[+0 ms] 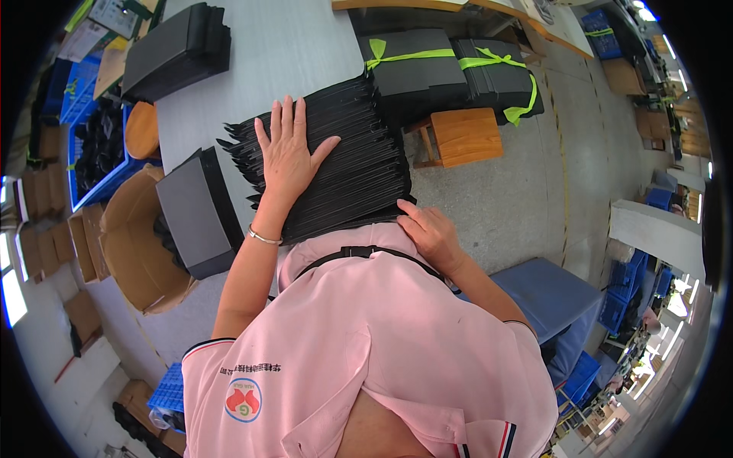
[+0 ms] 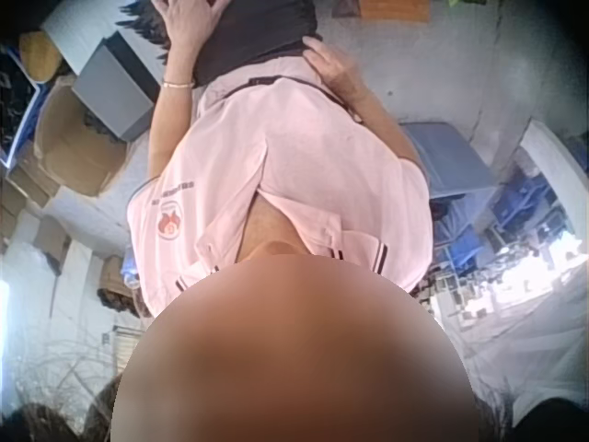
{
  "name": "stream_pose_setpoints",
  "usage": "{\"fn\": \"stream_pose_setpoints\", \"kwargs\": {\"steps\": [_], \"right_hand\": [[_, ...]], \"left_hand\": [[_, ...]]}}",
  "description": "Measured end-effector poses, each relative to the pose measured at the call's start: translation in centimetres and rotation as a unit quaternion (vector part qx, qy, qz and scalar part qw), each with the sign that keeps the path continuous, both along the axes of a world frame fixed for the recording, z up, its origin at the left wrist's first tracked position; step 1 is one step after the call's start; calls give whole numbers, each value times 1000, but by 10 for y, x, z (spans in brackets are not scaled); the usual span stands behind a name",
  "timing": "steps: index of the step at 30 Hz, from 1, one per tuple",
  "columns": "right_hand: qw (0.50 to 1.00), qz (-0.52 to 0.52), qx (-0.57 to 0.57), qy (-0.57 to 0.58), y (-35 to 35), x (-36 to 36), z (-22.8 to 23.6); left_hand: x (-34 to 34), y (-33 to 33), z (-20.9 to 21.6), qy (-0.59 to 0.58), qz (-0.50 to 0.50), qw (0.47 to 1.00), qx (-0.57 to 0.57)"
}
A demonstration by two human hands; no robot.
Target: Stack and organize black accordion-style filter components on a factory workbench.
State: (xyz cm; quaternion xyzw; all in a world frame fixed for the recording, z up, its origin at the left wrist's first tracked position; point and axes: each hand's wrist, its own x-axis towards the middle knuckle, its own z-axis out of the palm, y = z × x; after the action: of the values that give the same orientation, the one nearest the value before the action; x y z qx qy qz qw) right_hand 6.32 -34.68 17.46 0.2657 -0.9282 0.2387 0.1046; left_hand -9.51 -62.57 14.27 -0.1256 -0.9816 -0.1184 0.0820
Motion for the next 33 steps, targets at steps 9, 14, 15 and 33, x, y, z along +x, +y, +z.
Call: {"fn": "stream_pose_setpoints", "kwargs": {"steps": [9,14,15,33], "right_hand": [[1000,1,4,3,-3,-2,1],[1000,-5,9,-1,-5,-4,3],[1000,-4,9,-1,-6,-5,4],[998,-10,56,-4,-18,-10,7]], "left_hand": [[0,0,0,-1,0,1000,2],[-1,0,0,-4,0,1000,2],[-1,0,-1,-2,0,1000,2],[-4,-1,-1,3,1,1000,18]]}}
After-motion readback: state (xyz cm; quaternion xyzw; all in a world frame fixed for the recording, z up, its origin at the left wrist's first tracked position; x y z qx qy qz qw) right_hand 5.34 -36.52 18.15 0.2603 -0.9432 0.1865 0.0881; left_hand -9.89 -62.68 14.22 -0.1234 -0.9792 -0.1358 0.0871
